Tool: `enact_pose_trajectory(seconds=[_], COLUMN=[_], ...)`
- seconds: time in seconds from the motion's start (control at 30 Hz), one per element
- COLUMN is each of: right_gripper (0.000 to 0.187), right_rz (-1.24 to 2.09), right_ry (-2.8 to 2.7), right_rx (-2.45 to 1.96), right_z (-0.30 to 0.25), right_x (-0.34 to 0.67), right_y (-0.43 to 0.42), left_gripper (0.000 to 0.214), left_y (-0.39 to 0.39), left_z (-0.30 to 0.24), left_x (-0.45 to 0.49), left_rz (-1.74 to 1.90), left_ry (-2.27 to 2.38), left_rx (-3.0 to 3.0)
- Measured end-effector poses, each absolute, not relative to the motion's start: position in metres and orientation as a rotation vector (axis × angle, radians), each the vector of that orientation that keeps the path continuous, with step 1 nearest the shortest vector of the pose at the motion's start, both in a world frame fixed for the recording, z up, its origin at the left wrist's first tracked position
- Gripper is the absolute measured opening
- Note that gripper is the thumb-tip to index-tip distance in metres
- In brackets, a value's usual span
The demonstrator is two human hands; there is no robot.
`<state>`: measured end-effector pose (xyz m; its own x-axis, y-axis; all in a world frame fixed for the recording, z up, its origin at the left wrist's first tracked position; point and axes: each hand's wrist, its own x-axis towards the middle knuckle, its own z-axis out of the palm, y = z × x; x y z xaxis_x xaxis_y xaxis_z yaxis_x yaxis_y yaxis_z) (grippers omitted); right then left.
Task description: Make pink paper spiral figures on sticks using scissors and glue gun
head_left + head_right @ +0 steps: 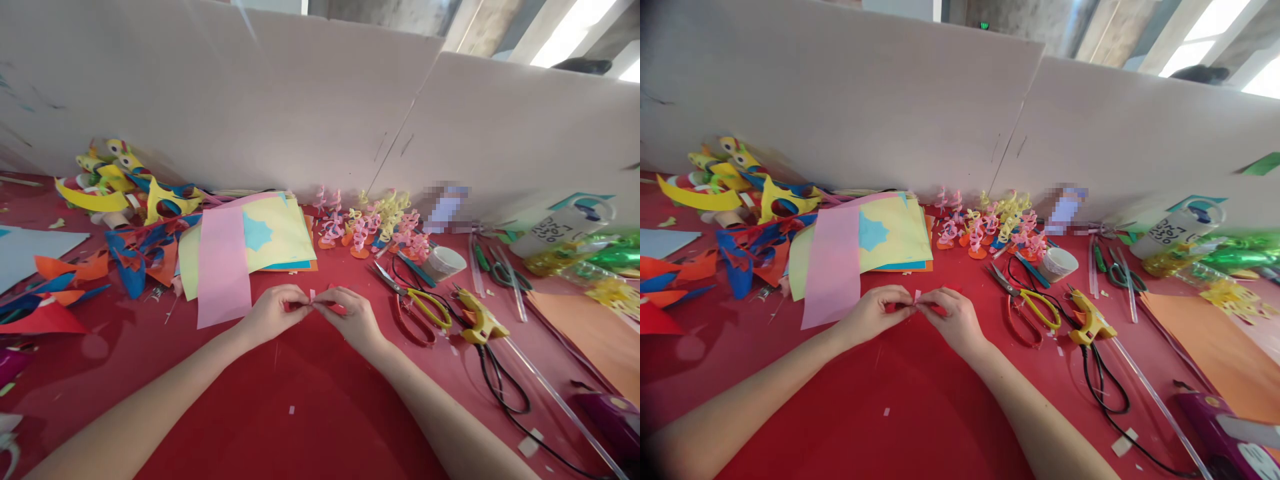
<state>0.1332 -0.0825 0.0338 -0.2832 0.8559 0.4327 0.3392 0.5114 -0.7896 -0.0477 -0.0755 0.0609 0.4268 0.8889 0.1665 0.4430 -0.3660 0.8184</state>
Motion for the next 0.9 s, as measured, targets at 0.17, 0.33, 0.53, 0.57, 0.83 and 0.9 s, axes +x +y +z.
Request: enact_pose_trajectory(seconds=[0.17,0.33,0.53,0.57,0.83,0.9], right_gripper=[0.006,0.005,0.015,0.017,0.018,0.020], right_rz=[0.753,0.912,1.529,1.604,1.789,1.692], right_ry=[-1.883,-1.878,-1.642,-1.591,-1.250,-1.281], right_rx=[-1.046,-1.136,-1.102,-1.079,-0.932,-0.891], right_z=[0.038,0.043,0.050,0.051,0.046,0.043], right_x=[0.132,0.131,0.132,0.131,0.130,0.130], right_y=[-0.083,-0.082,-0.078,-0.078,-0.079,-0.079], left_gripper=[0.011,0.013,0.012,0.014,0.012,0.009], left_y=[-0.073,-0.074,-0.073,-0.072,-0.072,-0.073], left_z=[0.062,0.065,0.069,0.069,0.065,0.064], left_x=[-0.051,-0.052,-0.052,-0.053,-0.051,-0.049], left_rz=[0.773,0.691,0.635,0.632,0.648,0.740], left_ry=[1.081,1.043,1.046,1.037,0.979,1.011], left_rx=[2.158,2.207,1.928,1.864,1.373,1.178])
